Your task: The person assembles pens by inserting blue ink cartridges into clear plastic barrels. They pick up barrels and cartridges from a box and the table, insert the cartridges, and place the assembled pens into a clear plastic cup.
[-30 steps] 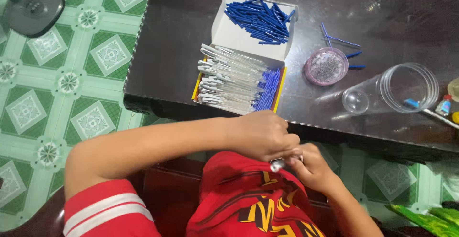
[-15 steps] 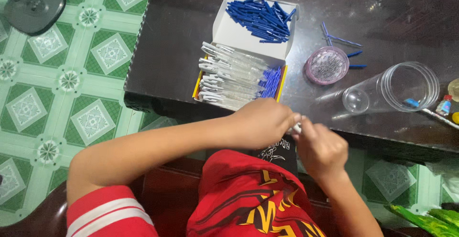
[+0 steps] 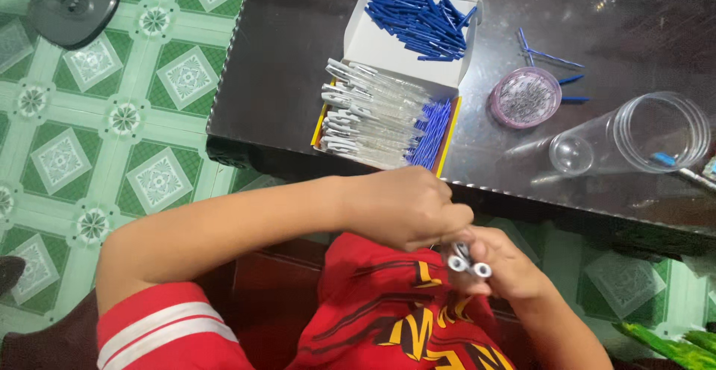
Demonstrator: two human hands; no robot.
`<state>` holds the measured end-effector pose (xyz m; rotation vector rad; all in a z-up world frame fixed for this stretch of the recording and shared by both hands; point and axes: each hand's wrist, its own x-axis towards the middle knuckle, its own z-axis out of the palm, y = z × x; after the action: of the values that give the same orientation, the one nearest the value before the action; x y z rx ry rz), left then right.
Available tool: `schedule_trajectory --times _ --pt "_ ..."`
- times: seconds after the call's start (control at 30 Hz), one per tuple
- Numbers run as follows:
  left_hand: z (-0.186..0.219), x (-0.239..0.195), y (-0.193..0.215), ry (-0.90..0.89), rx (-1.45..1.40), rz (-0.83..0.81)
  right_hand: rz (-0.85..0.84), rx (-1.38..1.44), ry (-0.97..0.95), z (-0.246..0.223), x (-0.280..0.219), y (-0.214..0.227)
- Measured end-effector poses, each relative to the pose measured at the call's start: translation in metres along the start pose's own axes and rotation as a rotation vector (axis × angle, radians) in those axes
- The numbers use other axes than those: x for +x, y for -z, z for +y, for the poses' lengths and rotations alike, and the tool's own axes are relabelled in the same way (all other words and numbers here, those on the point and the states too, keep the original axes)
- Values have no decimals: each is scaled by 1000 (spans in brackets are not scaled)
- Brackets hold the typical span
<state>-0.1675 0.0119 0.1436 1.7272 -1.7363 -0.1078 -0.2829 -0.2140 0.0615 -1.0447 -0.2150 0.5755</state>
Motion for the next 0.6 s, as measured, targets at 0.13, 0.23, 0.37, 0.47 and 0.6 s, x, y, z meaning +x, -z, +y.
schedule_trajectory --times 0.13,0.23,0.37,0.47,0.6 --pt "21 10 21 -136 167 125 -330 380 -171 18 -7 20" --pt "37 11 54 -159 189 148 -357 453 -153 4 -4 9" --pt "50 3 71 -48 249 52 -275 373 -69 -13 -5 -1" --pt "48 1 60 -87 397 75 -275 291 -143 -17 -5 0" --pt "59 2 61 -113 467 48 -213 -55 -239 -19 -10 5"
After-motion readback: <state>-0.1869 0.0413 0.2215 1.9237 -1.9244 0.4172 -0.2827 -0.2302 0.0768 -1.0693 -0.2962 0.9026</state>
